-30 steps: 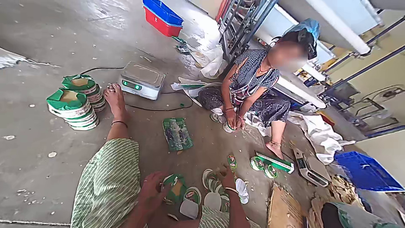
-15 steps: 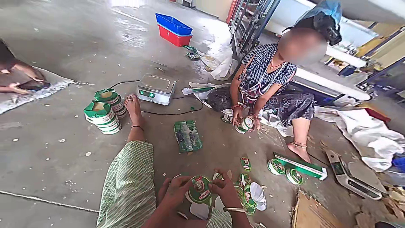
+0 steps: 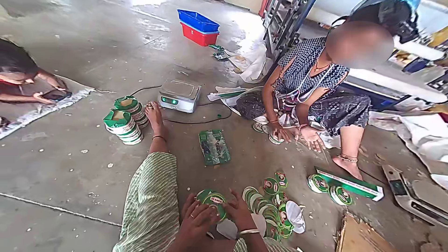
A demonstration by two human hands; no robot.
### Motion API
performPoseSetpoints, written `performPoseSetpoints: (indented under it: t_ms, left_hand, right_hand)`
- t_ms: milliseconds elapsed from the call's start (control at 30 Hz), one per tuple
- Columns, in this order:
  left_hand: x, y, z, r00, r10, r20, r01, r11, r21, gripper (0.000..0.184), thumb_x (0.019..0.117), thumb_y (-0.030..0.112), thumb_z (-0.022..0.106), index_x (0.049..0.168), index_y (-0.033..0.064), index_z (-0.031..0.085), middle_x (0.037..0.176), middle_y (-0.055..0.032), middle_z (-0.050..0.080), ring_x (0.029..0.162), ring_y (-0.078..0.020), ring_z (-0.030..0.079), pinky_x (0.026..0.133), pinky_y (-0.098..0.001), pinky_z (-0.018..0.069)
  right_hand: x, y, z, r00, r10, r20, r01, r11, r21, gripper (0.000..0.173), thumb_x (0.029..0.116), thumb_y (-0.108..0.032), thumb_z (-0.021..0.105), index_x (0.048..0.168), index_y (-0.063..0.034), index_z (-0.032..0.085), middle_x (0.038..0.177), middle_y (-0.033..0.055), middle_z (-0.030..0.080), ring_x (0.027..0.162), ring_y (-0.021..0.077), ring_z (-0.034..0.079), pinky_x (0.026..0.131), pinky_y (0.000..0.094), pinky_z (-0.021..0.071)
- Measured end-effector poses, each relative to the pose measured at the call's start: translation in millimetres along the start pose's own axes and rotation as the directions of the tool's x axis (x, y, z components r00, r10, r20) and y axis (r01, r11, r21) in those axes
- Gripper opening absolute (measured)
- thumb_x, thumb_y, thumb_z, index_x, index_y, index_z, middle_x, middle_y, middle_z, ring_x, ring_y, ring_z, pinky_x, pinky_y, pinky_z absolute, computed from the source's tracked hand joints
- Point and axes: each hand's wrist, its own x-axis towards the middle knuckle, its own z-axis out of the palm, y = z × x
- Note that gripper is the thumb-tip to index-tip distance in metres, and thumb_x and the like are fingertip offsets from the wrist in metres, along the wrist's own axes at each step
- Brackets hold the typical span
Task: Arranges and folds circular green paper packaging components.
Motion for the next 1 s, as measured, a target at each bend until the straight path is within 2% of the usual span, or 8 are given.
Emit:
performPoseSetpoints:
  t_ms: [233, 367, 433, 567, 667, 800, 900, 1000]
  left_hand:
    - [-21, -22, 17, 0.996, -0.001, 0.093, -0.020, 0.974, 0.224, 0.022, 0.1002, 0.017, 0.056, 0.107, 0.0242, 0.076, 0.121, -0.0031, 0.072, 0.120, -0.0282, 0.065, 0.113, -0.0542, 0.0403]
    - [-18, -17, 15, 0.986, -0.049, 0.156, 0.022, 0.985, 0.169, 0.045, 0.0928, 0.055, 0.055, 0.111, 0.0208, 0.077, 0.115, -0.0055, 0.075, 0.113, -0.0297, 0.068, 0.112, -0.0616, 0.0370]
    - [-4, -7, 15, 0.966, -0.124, 0.226, 0.070, 0.970, 0.231, 0.061, 0.0886, 0.061, 0.053, 0.123, 0.0144, 0.074, 0.126, -0.0094, 0.072, 0.120, -0.0318, 0.066, 0.111, -0.0636, 0.0380]
    - [30, 16, 18, 0.796, -0.330, 0.507, 0.166, 0.925, 0.342, 0.098, 0.0833, 0.063, 0.064, 0.148, -0.0086, 0.047, 0.155, -0.0234, 0.047, 0.145, -0.0380, 0.045, 0.118, -0.0579, 0.0320]
    - [31, 13, 31, 0.724, -0.422, 0.546, 0.241, 0.896, 0.373, 0.100, 0.0816, 0.053, 0.072, 0.149, -0.0135, 0.041, 0.157, -0.0290, 0.041, 0.147, -0.0426, 0.039, 0.121, -0.0568, 0.0274]
    - [19, 10, 43, 0.805, -0.403, 0.435, 0.173, 0.862, 0.477, 0.106, 0.0738, 0.072, 0.066, 0.143, -0.0064, 0.054, 0.148, -0.0299, 0.051, 0.137, -0.0468, 0.051, 0.113, -0.0663, 0.0336]
    - [23, 10, 44, 0.809, -0.402, 0.429, 0.164, 0.855, 0.492, 0.099, 0.0664, 0.077, 0.071, 0.140, 0.0119, 0.063, 0.146, -0.0343, 0.050, 0.134, -0.0524, 0.052, 0.109, -0.0715, 0.0341]
    - [23, 10, 43, 0.802, -0.401, 0.442, 0.163, 0.859, 0.485, 0.095, 0.0602, 0.080, 0.073, 0.139, 0.0265, 0.065, 0.147, -0.0358, 0.049, 0.134, -0.0548, 0.050, 0.107, -0.0723, 0.0350]
  right_hand:
    - [35, 16, 20, 0.978, -0.132, -0.162, 0.085, 0.958, -0.273, 0.080, 0.0855, -0.001, 0.078, 0.153, 0.0006, 0.035, 0.107, 0.0167, 0.074, 0.087, 0.0243, 0.074, 0.082, 0.0405, 0.0601]
    - [38, 14, 21, 0.987, -0.078, -0.139, 0.022, 0.932, -0.363, 0.082, 0.0865, -0.003, 0.078, 0.155, -0.0013, 0.034, 0.107, 0.0152, 0.075, 0.092, 0.0251, 0.074, 0.087, 0.0430, 0.0576]
    - [40, 15, 21, 0.988, -0.076, -0.134, 0.020, 0.925, -0.378, 0.080, 0.0873, -0.003, 0.077, 0.155, -0.0008, 0.034, 0.108, 0.0157, 0.075, 0.094, 0.0264, 0.074, 0.088, 0.0441, 0.0574]
    - [43, 15, 22, 0.990, -0.059, -0.126, -0.001, 0.902, -0.432, 0.079, 0.0884, -0.002, 0.073, 0.157, -0.0036, 0.033, 0.108, 0.0150, 0.075, 0.094, 0.0280, 0.073, 0.088, 0.0468, 0.0559]
    - [51, 23, 19, 0.984, -0.087, -0.156, 0.019, 0.920, -0.391, 0.084, 0.0836, -0.002, 0.078, 0.155, -0.0026, 0.035, 0.108, 0.0163, 0.073, 0.090, 0.0287, 0.072, 0.083, 0.0465, 0.0566]
    - [54, 28, 1, 0.978, -0.040, -0.206, 0.005, 0.986, -0.166, 0.084, 0.0882, -0.006, 0.077, 0.155, 0.0054, 0.028, 0.118, 0.0234, 0.066, 0.097, 0.0290, 0.068, 0.086, 0.0432, 0.0557]
    - [61, 21, -16, 0.956, -0.041, -0.289, 0.030, 0.999, -0.043, 0.076, 0.0944, -0.005, 0.070, 0.155, 0.0047, 0.025, 0.110, 0.0203, 0.066, 0.083, 0.0220, 0.066, 0.072, 0.0371, 0.0556]
    - [66, 21, -17, 0.952, -0.048, -0.301, 0.042, 0.999, -0.024, 0.074, 0.0964, -0.008, 0.068, 0.156, 0.0033, 0.026, 0.108, 0.0189, 0.065, 0.081, 0.0200, 0.064, 0.070, 0.0356, 0.0538]
